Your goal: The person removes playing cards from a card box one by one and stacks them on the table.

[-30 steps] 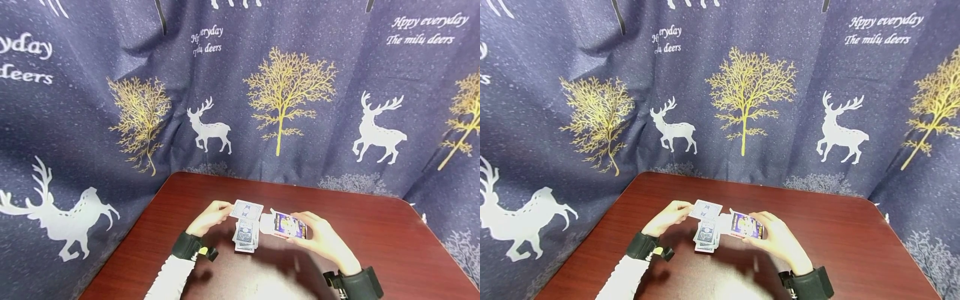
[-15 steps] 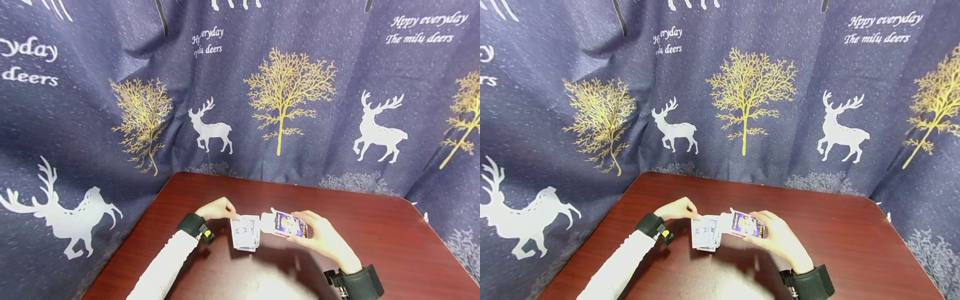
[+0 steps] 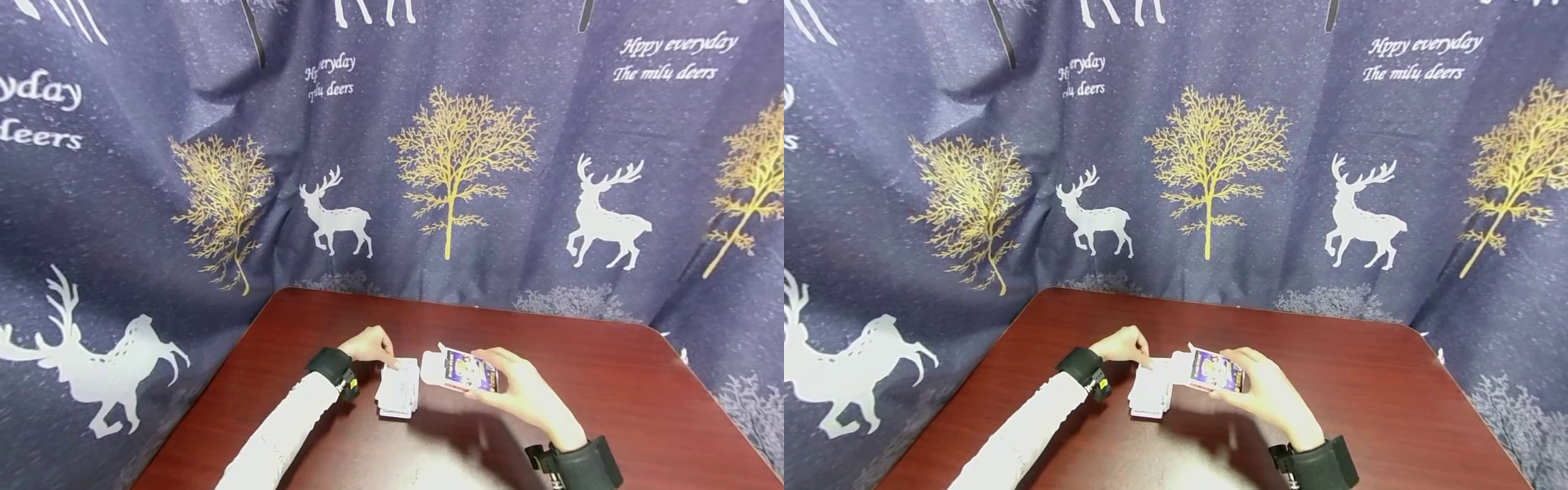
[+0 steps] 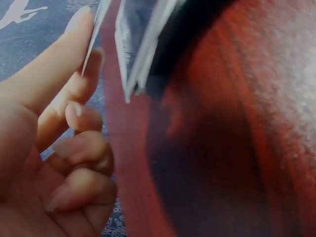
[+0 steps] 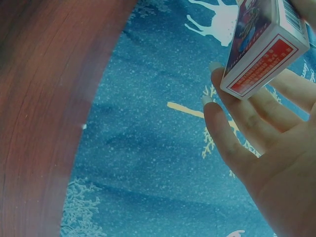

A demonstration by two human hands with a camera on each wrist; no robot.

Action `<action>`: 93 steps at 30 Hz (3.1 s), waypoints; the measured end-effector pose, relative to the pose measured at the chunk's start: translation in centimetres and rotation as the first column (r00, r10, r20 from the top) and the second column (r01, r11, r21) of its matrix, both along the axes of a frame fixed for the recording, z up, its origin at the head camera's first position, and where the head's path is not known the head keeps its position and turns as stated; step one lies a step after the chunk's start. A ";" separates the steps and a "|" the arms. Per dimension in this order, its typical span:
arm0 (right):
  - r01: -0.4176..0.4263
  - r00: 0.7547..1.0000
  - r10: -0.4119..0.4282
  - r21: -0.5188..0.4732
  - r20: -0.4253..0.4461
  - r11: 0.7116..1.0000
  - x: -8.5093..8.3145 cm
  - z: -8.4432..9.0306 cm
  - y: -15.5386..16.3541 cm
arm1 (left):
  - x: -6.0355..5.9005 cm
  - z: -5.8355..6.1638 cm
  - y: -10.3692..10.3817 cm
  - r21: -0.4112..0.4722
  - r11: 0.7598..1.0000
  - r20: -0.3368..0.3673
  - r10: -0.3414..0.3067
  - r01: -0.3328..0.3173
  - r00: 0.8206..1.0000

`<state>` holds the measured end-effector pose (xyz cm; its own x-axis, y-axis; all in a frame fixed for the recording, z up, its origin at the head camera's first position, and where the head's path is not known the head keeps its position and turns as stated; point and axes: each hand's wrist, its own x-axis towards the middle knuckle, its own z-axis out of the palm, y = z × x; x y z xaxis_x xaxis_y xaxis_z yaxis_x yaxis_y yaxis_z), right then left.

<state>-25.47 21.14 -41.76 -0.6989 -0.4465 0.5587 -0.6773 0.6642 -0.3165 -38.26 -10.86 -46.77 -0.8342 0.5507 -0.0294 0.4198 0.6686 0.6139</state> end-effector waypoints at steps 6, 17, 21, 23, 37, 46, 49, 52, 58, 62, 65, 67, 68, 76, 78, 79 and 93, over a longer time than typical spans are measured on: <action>0.004 1.000 -0.004 0.001 0.011 1.000 -0.1 0.0 0.0 | 0.1 -0.2 0.1 0.032 0.998 -0.058 0.046 -0.044 0.997; -0.008 1.000 0.008 0.017 0.015 1.000 0.0 0.0 -0.4 | 1.2 0.7 0.5 0.098 0.995 -0.100 0.040 -0.030 0.994; -0.010 1.000 0.009 0.018 0.007 1.000 -0.1 -0.2 -0.3 | 2.7 2.6 1.4 0.175 0.984 -0.113 0.014 0.006 0.994; -0.015 1.000 0.015 0.017 0.006 1.000 -0.1 -0.2 -0.3 | 3.7 3.7 1.9 0.224 0.974 -0.112 -0.008 0.034 0.994; -0.035 0.999 0.035 0.017 0.009 0.999 0.0 -0.1 -0.9 | 8.9 6.3 5.1 0.238 0.971 -0.034 0.044 -0.035 0.998; -0.047 0.999 0.046 0.030 0.015 0.998 -0.1 0.1 -1.2 | 9.5 5.8 5.6 0.236 0.967 -0.066 0.110 -0.092 0.992; -0.058 0.998 0.058 0.028 0.005 0.998 -0.2 0.0 -1.3 | 9.6 5.7 5.8 0.222 0.970 -0.092 0.124 -0.102 0.988; -0.072 0.997 0.073 0.021 -0.014 0.997 -0.2 -0.1 -1.5 | 9.8 5.5 6.1 0.209 0.971 -0.112 0.140 -0.115 0.984; -0.069 0.996 0.070 0.022 -0.050 0.997 -0.1 -0.5 -1.6 | 10.5 5.2 6.5 0.198 0.967 -0.118 0.183 -0.158 0.976; -0.047 0.998 0.048 0.023 -0.039 0.999 0.1 -0.6 -1.4 | 10.7 4.7 6.6 0.227 0.956 -0.052 0.205 -0.189 0.977; -0.042 0.999 0.042 0.023 -0.033 0.999 0.2 -0.6 -1.3 | 10.7 4.5 6.5 0.261 0.944 0.020 0.204 -0.202 0.979; -0.043 0.998 0.044 0.028 -0.039 0.999 0.2 -0.6 -1.3 | 10.7 4.6 6.3 0.296 0.935 0.068 0.183 -0.195 0.981; -0.044 0.998 0.045 0.027 -0.044 0.999 0.2 -0.5 -1.2 | 10.7 4.6 6.2 0.314 0.931 0.087 0.169 -0.188 0.982; -0.044 0.997 0.045 0.018 -0.058 0.999 -0.1 -0.1 -1.1 | 10.4 5.1 4.0 0.474 0.873 0.174 0.036 -0.115 0.984; -0.042 0.998 0.043 0.022 -0.047 0.999 0.0 -0.1 -1.0 | 10.4 5.3 3.4 0.480 0.871 0.181 0.019 -0.106 0.983; -0.041 0.998 0.042 0.027 -0.045 0.999 0.1 -0.1 -1.0 | 10.5 5.3 3.1 0.476 0.873 0.181 0.019 -0.105 0.983; -0.036 0.998 0.036 0.007 -0.056 0.999 -0.3 0.2 -0.9 | 9.8 6.8 -0.8 0.488 0.832 0.266 0.145 -0.263 0.953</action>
<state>-25.76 20.27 -41.57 -0.6499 -0.4745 0.5937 -0.7175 0.6407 -0.2733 -28.51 -11.68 -39.97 -0.9353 0.3532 0.0226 0.1321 0.2892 0.9481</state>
